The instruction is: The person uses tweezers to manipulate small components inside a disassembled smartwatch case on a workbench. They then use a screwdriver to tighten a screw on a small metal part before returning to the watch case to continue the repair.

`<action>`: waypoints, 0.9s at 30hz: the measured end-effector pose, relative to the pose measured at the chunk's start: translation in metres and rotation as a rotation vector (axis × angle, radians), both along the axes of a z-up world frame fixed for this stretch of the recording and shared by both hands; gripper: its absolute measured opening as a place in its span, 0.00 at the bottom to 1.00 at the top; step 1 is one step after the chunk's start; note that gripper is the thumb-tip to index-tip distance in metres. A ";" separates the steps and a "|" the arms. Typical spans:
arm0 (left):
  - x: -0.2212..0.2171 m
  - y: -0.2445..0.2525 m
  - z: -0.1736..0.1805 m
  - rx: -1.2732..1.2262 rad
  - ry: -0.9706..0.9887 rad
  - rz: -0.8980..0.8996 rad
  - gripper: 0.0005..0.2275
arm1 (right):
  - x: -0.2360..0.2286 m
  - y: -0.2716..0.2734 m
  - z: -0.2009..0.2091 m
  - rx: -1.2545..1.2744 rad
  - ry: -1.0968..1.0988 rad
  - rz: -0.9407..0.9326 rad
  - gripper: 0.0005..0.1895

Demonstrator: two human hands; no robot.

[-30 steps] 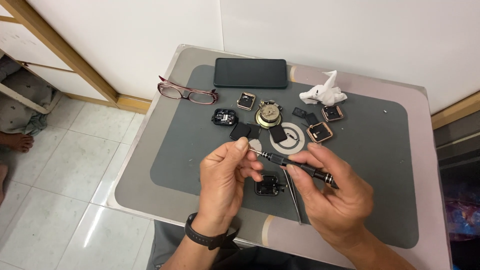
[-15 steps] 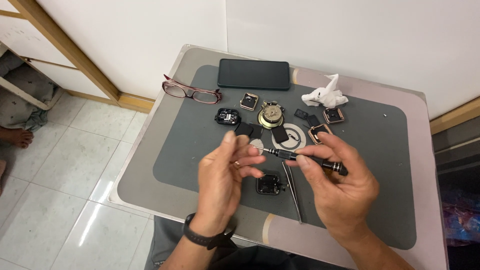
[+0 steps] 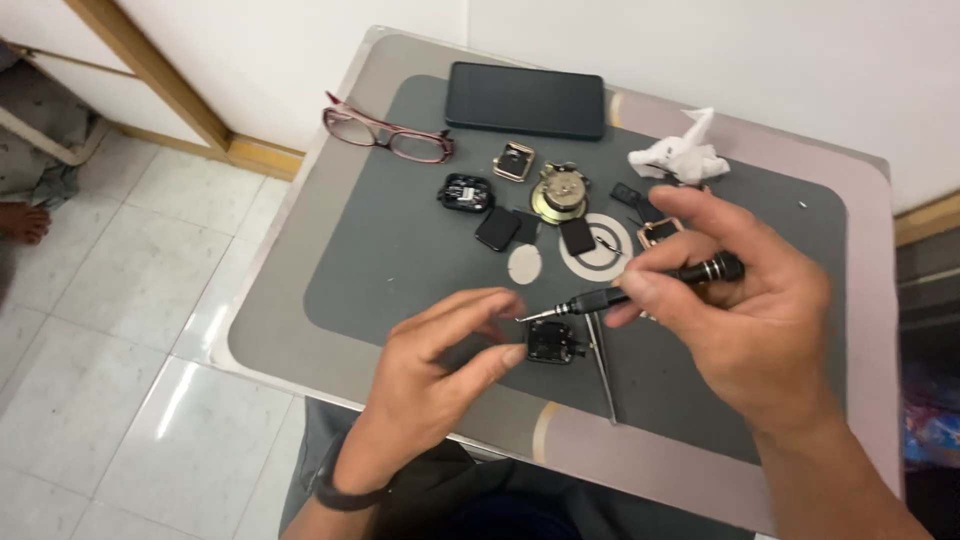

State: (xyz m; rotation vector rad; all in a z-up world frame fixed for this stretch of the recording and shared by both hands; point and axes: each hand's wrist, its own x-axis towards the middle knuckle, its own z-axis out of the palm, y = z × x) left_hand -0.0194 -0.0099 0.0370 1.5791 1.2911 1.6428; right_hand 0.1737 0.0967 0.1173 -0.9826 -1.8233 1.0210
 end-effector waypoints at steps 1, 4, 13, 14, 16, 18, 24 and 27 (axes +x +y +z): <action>0.000 0.000 -0.002 -0.002 0.001 0.008 0.14 | 0.000 0.006 -0.009 -0.002 0.001 0.008 0.25; 0.004 0.006 -0.007 -0.166 -0.475 -0.110 0.10 | 0.006 0.017 -0.029 -0.221 0.212 0.015 0.25; 0.006 0.011 -0.008 -0.291 -0.733 -0.117 0.11 | 0.003 0.027 -0.041 -0.475 0.314 0.018 0.26; 0.006 0.011 -0.009 -0.287 -0.742 -0.117 0.11 | 0.003 0.027 -0.042 -0.479 0.326 0.020 0.26; 0.007 0.012 -0.008 -0.282 -0.750 -0.119 0.11 | 0.002 0.027 -0.044 -0.481 0.340 0.022 0.26; 0.007 0.012 -0.004 -0.337 -0.751 -0.095 0.11 | 0.001 0.025 -0.043 -0.482 0.324 0.007 0.25; 0.007 0.013 -0.003 -0.357 -0.764 -0.105 0.10 | 0.001 0.024 -0.044 -0.437 0.329 0.018 0.25; 0.008 0.015 -0.009 -0.341 -0.785 -0.093 0.09 | 0.001 0.023 -0.046 -0.408 0.310 0.015 0.26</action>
